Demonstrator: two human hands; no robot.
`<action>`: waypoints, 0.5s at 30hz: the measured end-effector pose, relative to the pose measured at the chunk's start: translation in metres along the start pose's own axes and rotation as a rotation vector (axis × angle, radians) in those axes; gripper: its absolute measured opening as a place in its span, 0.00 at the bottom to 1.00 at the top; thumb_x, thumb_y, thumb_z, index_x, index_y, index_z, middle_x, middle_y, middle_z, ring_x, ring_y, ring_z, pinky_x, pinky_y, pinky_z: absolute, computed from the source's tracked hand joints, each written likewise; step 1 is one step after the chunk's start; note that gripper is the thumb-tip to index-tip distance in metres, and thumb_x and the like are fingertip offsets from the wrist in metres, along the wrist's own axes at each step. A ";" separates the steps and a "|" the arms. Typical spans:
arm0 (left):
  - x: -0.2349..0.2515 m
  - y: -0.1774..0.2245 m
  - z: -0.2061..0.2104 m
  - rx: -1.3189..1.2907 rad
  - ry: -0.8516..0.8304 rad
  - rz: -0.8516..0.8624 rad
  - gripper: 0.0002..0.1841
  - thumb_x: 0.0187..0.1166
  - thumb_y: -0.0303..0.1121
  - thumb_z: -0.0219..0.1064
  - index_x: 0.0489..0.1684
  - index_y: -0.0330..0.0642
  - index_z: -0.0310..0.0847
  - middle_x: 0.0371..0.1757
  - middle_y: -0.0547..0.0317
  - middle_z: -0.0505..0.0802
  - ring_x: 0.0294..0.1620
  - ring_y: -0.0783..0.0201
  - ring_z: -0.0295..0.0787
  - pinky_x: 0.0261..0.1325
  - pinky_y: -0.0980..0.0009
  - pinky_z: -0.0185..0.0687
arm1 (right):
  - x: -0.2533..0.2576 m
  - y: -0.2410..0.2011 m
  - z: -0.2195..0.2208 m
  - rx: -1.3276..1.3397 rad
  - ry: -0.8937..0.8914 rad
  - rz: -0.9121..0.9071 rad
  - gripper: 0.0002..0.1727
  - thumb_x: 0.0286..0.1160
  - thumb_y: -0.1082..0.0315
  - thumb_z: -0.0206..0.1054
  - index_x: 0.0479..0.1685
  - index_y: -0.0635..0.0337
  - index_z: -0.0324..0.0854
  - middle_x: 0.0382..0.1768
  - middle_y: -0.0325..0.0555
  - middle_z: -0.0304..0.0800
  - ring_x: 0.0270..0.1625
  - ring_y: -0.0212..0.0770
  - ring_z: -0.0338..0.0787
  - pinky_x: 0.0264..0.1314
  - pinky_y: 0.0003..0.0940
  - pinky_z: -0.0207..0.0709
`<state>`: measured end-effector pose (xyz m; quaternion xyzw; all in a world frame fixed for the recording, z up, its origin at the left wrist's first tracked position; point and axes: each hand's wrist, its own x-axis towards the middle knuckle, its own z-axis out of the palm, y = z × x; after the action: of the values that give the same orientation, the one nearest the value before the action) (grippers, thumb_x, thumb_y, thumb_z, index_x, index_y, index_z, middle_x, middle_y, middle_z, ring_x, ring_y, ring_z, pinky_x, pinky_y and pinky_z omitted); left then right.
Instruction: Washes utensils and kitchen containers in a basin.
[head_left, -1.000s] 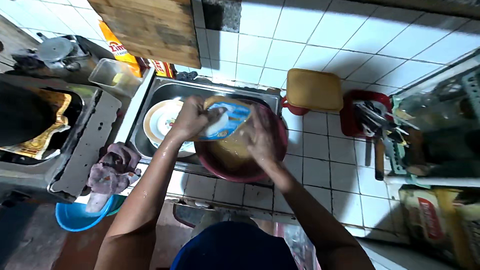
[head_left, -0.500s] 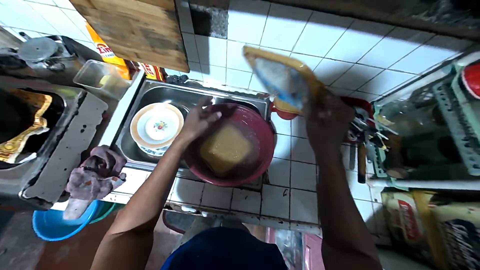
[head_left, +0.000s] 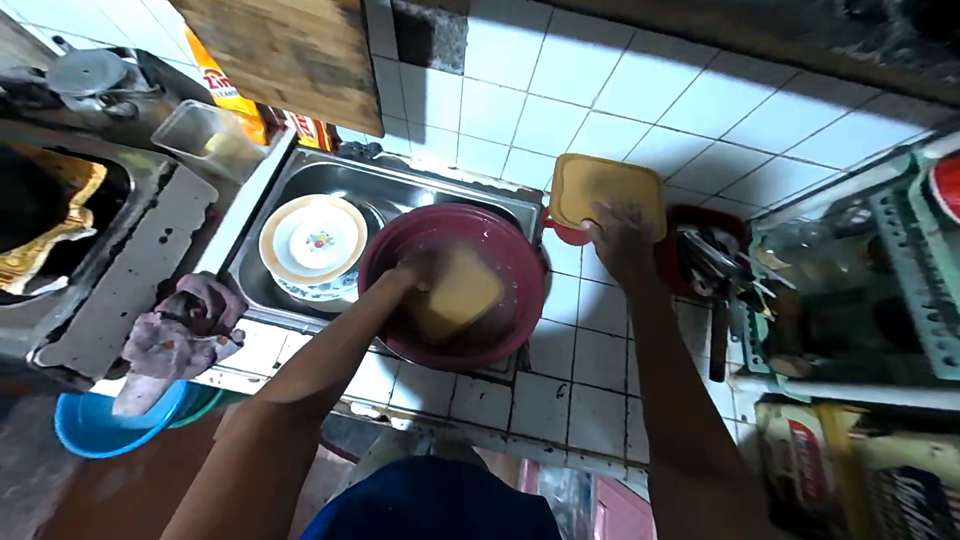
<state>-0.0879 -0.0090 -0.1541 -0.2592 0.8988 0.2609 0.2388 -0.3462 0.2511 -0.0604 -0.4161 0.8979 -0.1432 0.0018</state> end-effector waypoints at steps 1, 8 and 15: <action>0.009 -0.005 0.004 -0.005 0.013 0.023 0.37 0.65 0.26 0.82 0.78 0.28 0.72 0.76 0.27 0.79 0.79 0.28 0.72 0.76 0.27 0.65 | -0.003 -0.005 0.000 0.025 0.045 -0.003 0.29 0.91 0.48 0.53 0.83 0.53 0.74 0.86 0.62 0.67 0.92 0.69 0.55 0.87 0.77 0.44; 0.019 -0.024 0.001 -0.044 0.032 0.020 0.36 0.65 0.29 0.83 0.76 0.26 0.73 0.74 0.26 0.80 0.78 0.30 0.74 0.80 0.33 0.65 | -0.028 -0.065 0.019 0.195 0.181 -0.291 0.15 0.82 0.67 0.64 0.61 0.61 0.90 0.74 0.59 0.83 0.83 0.63 0.73 0.87 0.61 0.61; -0.047 -0.028 -0.053 -0.341 0.303 0.074 0.19 0.82 0.30 0.68 0.66 0.25 0.78 0.61 0.25 0.86 0.66 0.30 0.83 0.71 0.31 0.72 | -0.043 -0.117 0.043 0.389 -0.162 -0.220 0.15 0.84 0.71 0.63 0.62 0.63 0.89 0.59 0.59 0.93 0.62 0.58 0.92 0.70 0.58 0.80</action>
<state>-0.0518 -0.0453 -0.0975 -0.2986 0.8763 0.3755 0.0444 -0.2254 0.2002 -0.0762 -0.5136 0.7996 -0.2789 0.1384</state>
